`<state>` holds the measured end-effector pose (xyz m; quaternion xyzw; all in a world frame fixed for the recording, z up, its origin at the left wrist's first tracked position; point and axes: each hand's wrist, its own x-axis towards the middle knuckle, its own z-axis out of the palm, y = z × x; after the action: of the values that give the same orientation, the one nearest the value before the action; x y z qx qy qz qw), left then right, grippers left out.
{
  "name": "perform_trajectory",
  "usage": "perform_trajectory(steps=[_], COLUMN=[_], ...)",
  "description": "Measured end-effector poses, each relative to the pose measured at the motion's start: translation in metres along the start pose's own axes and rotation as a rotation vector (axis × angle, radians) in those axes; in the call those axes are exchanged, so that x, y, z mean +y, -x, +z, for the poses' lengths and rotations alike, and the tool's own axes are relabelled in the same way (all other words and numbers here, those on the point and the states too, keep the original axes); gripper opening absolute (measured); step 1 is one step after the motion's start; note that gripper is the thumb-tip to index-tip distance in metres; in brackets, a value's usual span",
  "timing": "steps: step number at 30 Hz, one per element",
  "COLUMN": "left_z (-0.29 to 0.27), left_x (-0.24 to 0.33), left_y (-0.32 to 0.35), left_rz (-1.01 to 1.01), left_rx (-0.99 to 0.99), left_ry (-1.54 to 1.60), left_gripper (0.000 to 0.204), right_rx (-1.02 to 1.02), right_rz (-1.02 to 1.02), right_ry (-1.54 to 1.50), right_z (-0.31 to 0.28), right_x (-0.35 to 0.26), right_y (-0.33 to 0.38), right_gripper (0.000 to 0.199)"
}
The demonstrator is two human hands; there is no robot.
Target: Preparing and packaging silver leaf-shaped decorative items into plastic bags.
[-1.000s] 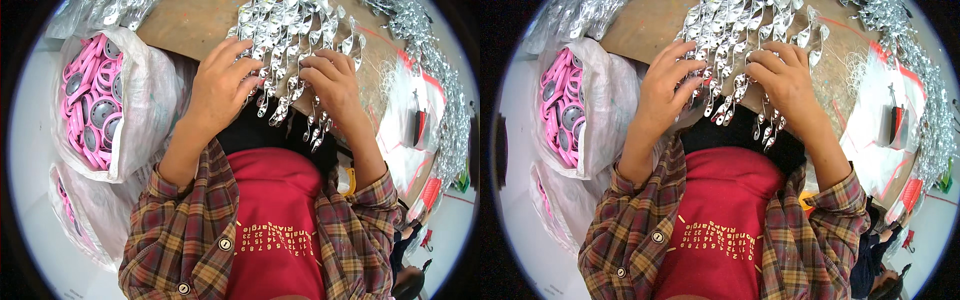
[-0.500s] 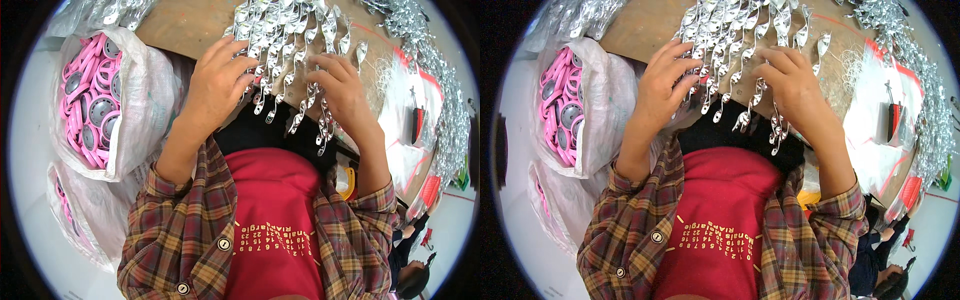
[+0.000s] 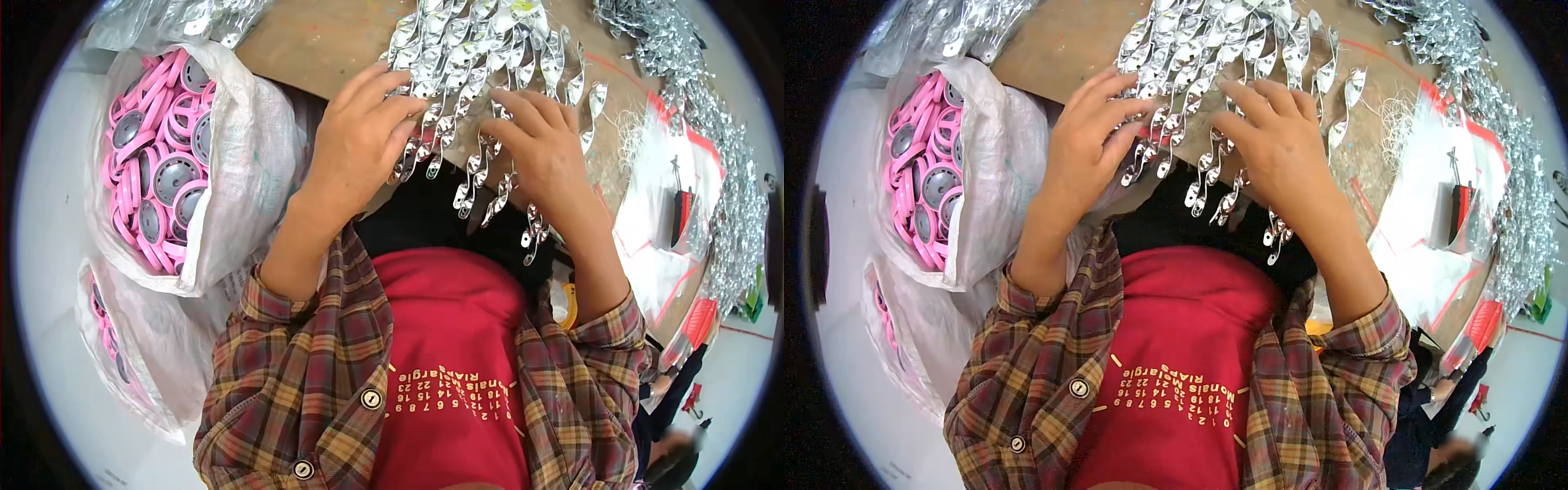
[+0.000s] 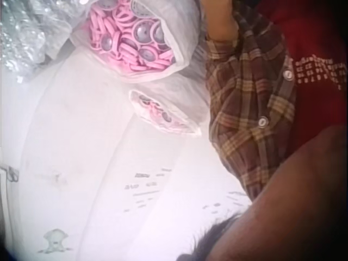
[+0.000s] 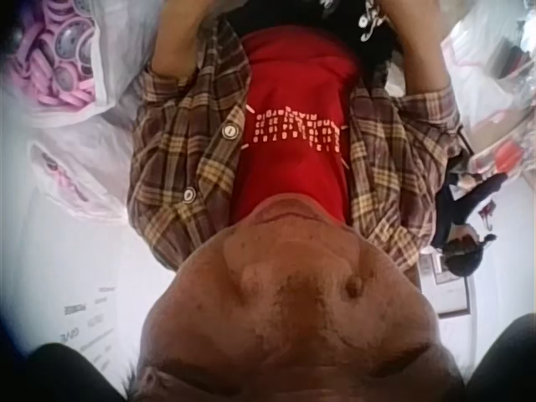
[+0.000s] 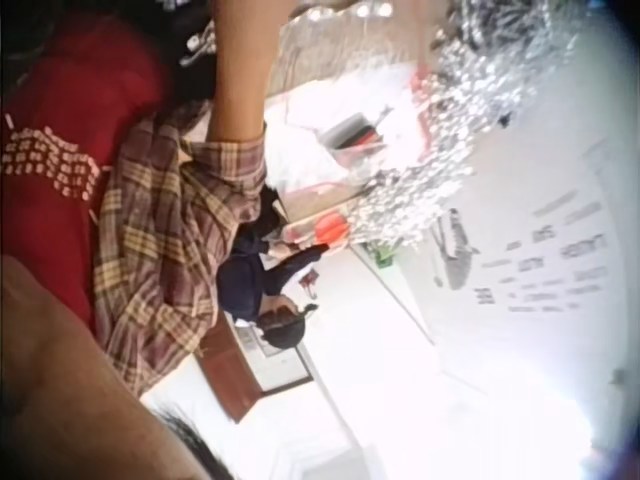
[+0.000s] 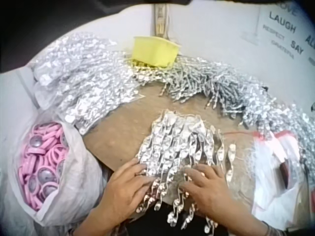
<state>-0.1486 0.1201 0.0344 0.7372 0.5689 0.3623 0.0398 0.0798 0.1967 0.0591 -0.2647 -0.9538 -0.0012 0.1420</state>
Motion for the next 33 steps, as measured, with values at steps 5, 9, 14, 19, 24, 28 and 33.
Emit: perform_trajectory(steps=[5,9,14,19,24,28,33], left_z=[0.000,0.000,-0.009,-0.012,-0.015,-0.013,-0.007], left_x=[-0.002,-0.005,-0.004,-0.008,-0.008,-0.004,-0.010], left_y=[0.000,0.002,0.007,0.014,0.016,0.016,0.019], left_rz=[-0.002,-0.010,-0.101,-0.186,-0.163,-0.142,-0.194], left_rx=[0.014,0.028,0.058,0.052,0.018,0.043,0.083], left_ry=[0.008,0.050,0.065,0.096,0.028,0.033,0.083], left_gripper=[0.023,0.027,0.037,0.044,0.042,0.038,0.029], right_rx=[0.015,0.080,0.083,0.068,0.050,0.018,0.165], right_rz=[-0.019,-0.042,-0.087,-0.092,-0.083,-0.070,-0.092], right_ry=[0.018,-0.042,0.009,0.054,0.095,0.108,-0.008], right_z=[-0.001,0.003,0.014,0.010,0.010,0.003,0.008], right_x=[0.004,-0.006,-0.003,0.000,0.006,0.008,-0.003], right_y=[-0.005,-0.027,-0.033,-0.031,-0.021,-0.017,-0.041], right_gripper=[0.033,0.033,0.031,0.025,0.024,0.026,0.031])
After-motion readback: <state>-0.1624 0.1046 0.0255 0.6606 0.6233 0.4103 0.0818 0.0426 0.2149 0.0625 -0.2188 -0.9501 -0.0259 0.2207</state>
